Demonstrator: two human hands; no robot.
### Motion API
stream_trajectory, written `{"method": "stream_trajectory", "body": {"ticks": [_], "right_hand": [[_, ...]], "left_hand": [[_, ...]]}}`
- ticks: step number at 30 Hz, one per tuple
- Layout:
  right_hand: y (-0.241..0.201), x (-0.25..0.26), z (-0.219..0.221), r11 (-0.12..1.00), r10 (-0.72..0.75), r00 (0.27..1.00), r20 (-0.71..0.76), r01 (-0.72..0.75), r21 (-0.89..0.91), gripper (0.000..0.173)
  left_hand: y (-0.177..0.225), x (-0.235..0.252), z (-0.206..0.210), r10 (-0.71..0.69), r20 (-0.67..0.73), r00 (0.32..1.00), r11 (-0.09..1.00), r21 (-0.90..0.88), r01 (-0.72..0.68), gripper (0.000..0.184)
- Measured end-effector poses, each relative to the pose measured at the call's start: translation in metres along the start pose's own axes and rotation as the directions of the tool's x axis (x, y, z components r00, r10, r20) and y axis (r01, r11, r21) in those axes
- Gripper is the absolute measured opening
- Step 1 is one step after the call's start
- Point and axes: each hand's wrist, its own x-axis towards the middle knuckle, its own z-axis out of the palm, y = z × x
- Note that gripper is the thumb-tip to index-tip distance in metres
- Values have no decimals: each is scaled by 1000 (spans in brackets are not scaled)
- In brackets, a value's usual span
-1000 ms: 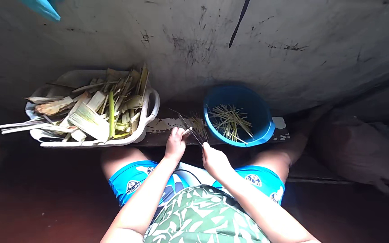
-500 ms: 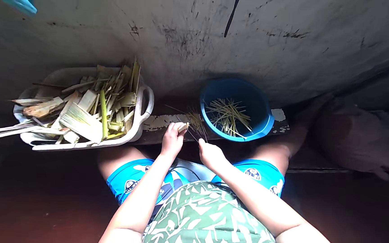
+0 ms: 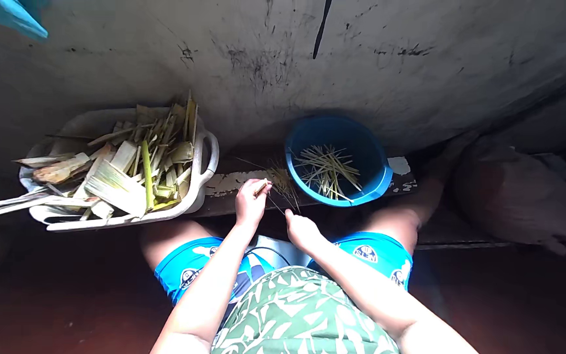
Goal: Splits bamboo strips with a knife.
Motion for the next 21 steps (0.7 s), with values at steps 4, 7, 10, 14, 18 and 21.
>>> {"method": "stream_trajectory", "body": {"ticks": [4,7,10,14,18,21], "right_hand": [[6,1,3,1000,3,1000,0,-3,12,35],[20,8,8,984,-44,998,-43,51,172,34],[28,10,8,874,-94,988,-126,143,465,32],[17,-8,-3,569,-164,937,-309,346,747,29],[-2,-34,-20,339,-176,907,-383,421,841,42],[-9,-46,-25,275,-200,888,-415,457,846,52]], "left_hand": [[19,4,-26,-79,-81,994,995,-60,75,16],[30,10,-52,-195,-124,973,964,-205,167,15],[45,8,-71,-316,-123,941,871,-432,236,13],[55,3,-85,-386,-74,919,797,-529,292,19],[62,-2,-81,-392,-14,920,774,-545,322,20],[67,-5,-73,-373,31,928,772,-545,328,20]]}}
